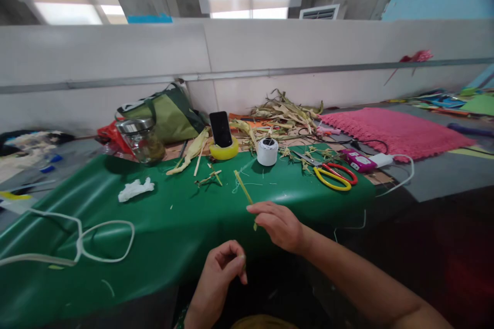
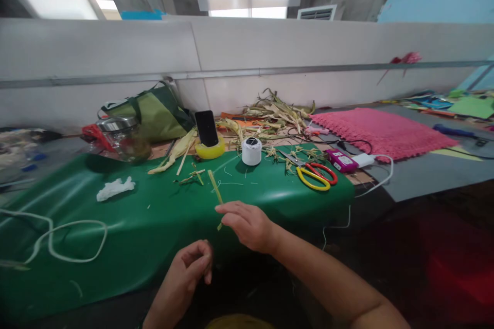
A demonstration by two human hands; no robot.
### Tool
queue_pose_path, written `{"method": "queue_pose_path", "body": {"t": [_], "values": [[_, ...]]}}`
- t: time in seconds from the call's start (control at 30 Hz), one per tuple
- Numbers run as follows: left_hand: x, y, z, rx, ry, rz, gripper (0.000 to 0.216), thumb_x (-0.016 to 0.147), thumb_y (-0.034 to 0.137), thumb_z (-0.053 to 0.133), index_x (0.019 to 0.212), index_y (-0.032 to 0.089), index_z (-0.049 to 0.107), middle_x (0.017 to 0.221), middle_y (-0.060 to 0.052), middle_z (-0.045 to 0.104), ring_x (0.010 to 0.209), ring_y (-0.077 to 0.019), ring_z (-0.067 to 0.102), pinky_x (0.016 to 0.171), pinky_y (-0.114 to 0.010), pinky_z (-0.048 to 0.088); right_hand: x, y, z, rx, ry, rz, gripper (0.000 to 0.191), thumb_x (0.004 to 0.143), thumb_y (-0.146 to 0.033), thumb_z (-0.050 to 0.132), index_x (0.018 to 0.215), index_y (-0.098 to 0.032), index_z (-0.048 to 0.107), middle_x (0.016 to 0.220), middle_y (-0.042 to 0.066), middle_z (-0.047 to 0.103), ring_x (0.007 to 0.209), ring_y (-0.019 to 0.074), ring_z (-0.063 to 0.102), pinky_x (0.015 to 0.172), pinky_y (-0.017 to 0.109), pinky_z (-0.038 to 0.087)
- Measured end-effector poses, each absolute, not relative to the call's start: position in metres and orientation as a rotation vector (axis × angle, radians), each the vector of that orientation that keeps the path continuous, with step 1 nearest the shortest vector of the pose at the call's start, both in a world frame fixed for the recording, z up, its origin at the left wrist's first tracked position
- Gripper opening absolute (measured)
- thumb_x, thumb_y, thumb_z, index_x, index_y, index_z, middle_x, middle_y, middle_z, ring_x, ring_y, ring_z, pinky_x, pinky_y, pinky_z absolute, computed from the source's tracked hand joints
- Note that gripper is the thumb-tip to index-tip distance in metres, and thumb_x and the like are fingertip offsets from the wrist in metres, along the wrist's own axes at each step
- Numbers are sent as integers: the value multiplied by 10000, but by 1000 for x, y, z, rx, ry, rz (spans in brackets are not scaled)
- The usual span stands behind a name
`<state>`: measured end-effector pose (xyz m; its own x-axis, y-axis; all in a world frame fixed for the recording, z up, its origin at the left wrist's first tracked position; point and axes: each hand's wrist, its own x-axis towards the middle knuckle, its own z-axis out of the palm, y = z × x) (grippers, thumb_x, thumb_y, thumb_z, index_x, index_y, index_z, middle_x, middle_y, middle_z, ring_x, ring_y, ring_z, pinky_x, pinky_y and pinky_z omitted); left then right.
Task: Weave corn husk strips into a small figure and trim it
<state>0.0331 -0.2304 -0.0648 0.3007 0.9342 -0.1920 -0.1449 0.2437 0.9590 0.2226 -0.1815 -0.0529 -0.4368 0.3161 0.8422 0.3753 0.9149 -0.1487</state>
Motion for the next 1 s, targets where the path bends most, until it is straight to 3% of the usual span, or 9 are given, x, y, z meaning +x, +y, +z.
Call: {"method": "queue_pose_path", "body": {"t": [0.17,0.27,0.4,0.47,0.53,0.6,0.67,0.8,1.0], "values": [[29,-232,-67,1063,974,923,331,692,410,723,594,160,529,528,26,512,474,-87,446,509,-210,352,233,-216,-35,-699,-1539,277,118,966,-177,425,973,-240,524,812,24,713,618,121,676,587,254,574],[28,-232,-69,1069,989,923,334,691,413,731,593,160,537,530,27,508,472,-85,439,516,-213,357,249,-216,-26,-832,-1135,181,60,946,-211,490,902,-232,526,763,-4,682,530,106,622,522,241,534],[35,-233,-70,1099,964,881,365,694,450,735,586,160,541,541,20,507,481,-90,445,513,-216,361,267,-172,-17,-893,-994,-55,70,953,-271,455,962,-231,512,870,20,674,669,133,671,656,292,555],[40,-234,-72,1119,943,851,381,683,471,743,583,161,544,541,14,511,474,-94,446,501,-219,361,268,-145,-14,-1072,-1284,9,165,963,-288,404,972,-206,547,1001,86,670,858,174,687,777,335,556],[41,-235,-73,1133,927,853,404,668,494,752,576,161,543,534,14,509,460,-93,439,493,-221,362,269,-125,-10,-1359,-1703,51,174,919,-273,503,1023,-182,608,1202,138,623,1095,217,616,941,368,499],[36,-235,-75,1127,934,905,434,654,530,755,567,161,544,542,15,508,446,-86,429,491,-225,369,275,-119,-7,-1673,-1929,14,249,902,-259,549,1128,-193,627,1308,122,580,1200,216,537,1021,348,437],[28,-233,-76,1109,969,953,454,633,554,765,560,161,549,565,13,516,446,-84,432,490,-228,374,292,-124,-4,-1914,-1941,-55,292,927,-234,501,1191,-207,622,1285,102,607,1206,214,514,1030,335,416],[15,-228,-78,1100,1006,897,468,616,563,777,537,161,550,562,8,514,462,-95,448,502,-238,390,345,-148,-8,-2303,-1641,-137,329,882,-110,445,1154,-80,628,1121,238,651,1070,318,572,901,462,452],[35,-233,-81,1067,1008,947,476,594,596,774,567,164,577,525,18,506,443,-90,425,497,-237,370,340,-165,-36,-2403,-1821,-147,379,890,-88,391,1162,-154,647,1156,166,659,1061,281,587,885,388,461]]}}
